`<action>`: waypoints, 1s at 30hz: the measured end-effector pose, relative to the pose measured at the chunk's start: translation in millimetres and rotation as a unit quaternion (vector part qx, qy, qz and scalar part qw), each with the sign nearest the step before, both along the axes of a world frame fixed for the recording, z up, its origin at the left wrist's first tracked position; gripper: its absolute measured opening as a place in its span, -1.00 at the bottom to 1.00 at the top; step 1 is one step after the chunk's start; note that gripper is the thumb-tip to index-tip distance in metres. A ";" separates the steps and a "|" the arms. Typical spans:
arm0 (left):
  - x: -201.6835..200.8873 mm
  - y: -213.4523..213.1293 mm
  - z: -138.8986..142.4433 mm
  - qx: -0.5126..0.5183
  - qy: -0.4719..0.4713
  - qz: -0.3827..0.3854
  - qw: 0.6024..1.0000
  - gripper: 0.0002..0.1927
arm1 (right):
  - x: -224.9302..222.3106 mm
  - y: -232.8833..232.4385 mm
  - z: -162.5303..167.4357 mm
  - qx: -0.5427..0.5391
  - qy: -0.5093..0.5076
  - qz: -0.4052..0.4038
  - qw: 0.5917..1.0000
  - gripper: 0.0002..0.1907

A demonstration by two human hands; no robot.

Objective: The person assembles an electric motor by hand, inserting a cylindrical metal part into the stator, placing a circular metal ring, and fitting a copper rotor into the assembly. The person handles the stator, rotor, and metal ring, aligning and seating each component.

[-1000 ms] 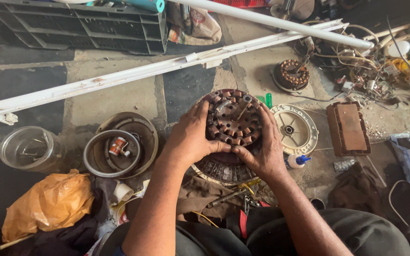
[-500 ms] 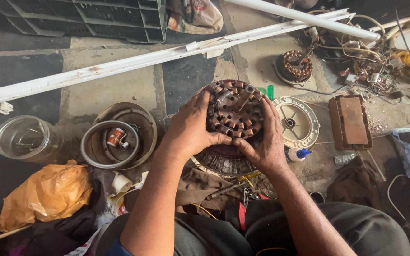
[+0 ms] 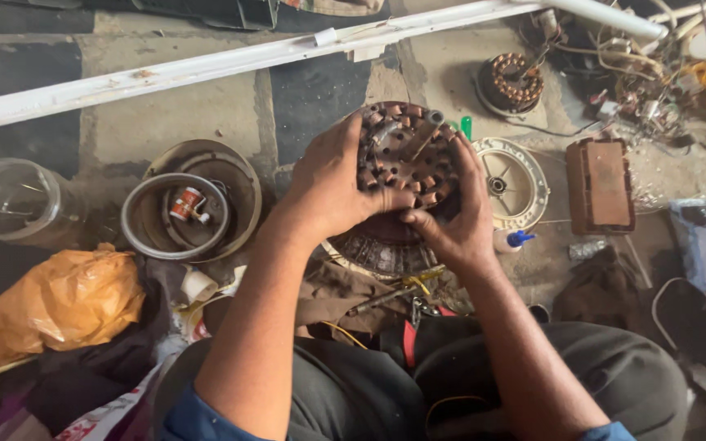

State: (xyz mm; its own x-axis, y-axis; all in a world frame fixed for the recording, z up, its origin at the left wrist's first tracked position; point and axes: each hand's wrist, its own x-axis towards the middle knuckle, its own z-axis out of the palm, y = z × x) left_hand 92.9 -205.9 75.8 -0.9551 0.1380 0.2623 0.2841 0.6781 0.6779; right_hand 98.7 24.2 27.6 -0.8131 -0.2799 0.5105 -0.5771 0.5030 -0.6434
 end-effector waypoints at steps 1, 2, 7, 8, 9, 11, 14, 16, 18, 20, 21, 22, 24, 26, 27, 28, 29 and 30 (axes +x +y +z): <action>-0.7 0.1 0.8 0.021 0.015 0.007 1.000 0.12 | 0.9 -1.1 0.6 0.003 -0.002 -0.005 1.000 0.17; -0.5 0.3 2.0 0.047 0.042 0.015 0.998 0.00 | 1.3 -1.3 2.3 0.004 -0.001 -0.008 1.000 0.17; -3.6 10.6 11.6 0.139 0.144 -0.019 0.979 -0.50 | -0.9 -4.2 17.5 0.017 0.005 -0.007 1.000 0.14; -5.1 16.5 11.2 0.113 0.168 -0.013 0.979 -0.53 | 0.3 -2.6 21.2 0.029 -0.008 -0.014 0.999 0.12; -6.6 23.5 9.2 0.087 0.191 -0.006 0.978 -0.55 | 2.9 -0.4 24.3 0.041 -0.022 -0.021 0.999 0.11; -10.7 38.8 1.6 0.064 0.214 0.025 0.974 -0.62 | 16.2 10.5 29.7 0.035 -0.054 -0.075 0.995 0.02; -13.4 51.8 -13.9 0.076 0.228 0.089 0.966 -0.71 | 38.5 35.7 30.9 -0.036 -0.086 -0.090 0.992 -0.11; -12.7 53.2 -19.9 0.100 0.259 0.111 0.954 -0.71 | 55.8 63.7 26.8 -0.025 -0.113 -0.140 0.983 -0.18; -12.0 46.1 -18.6 0.331 0.153 0.112 0.925 -0.67 | 68.9 98.1 17.1 -0.029 -0.110 -0.168 0.979 -0.24; -11.8 32.2 -10.7 0.548 0.057 0.081 0.830 -0.63 | 79.4 136.9 2.4 0.016 -0.104 -0.209 0.972 -0.27; -12.5 21.8 -5.2 0.648 0.022 0.056 0.759 -0.61 | 84.0 153.8 -8.2 0.021 -0.098 -0.232 0.968 -0.28; -12.5 11.3 0.6 0.735 -0.013 0.030 0.677 -0.59 | 83.1 168.7 -19.1 0.024 -0.093 -0.252 0.963 -0.30; -6.8 -5.1 9.5 0.817 -0.058 -0.059 0.570 -0.52 | 69.0 212.7 -21.0 0.176 -0.004 -0.196 0.965 -0.22; 1.5 -14.1 15.2 0.865 -0.086 -0.090 0.486 -0.52 | 62.2 233.6 -26.4 0.248 -0.027 -0.237 0.939 -0.25; 6.2 -13.8 16.6 0.879 -0.094 -0.075 0.461 -0.56 | 59.2 233.0 -31.2 0.180 -0.034 -0.231 0.956 -0.30; 10.8 -13.2 17.4 0.893 -0.102 -0.060 0.434 -0.58 | 58.8 229.5 -28.7 0.113 -0.043 -0.226 0.967 -0.35; 14.7 -12.4 17.7 0.899 -0.104 -0.069 0.419 -0.58 | 59.7 224.7 -28.1 0.046 -0.052 -0.222 0.973 -0.40; 16.6 -11.6 18.1 0.905 -0.107 -0.079 0.404 -0.59 | 61.9 219.3 -29.8 0.105 -0.079 -0.251 0.959 -0.44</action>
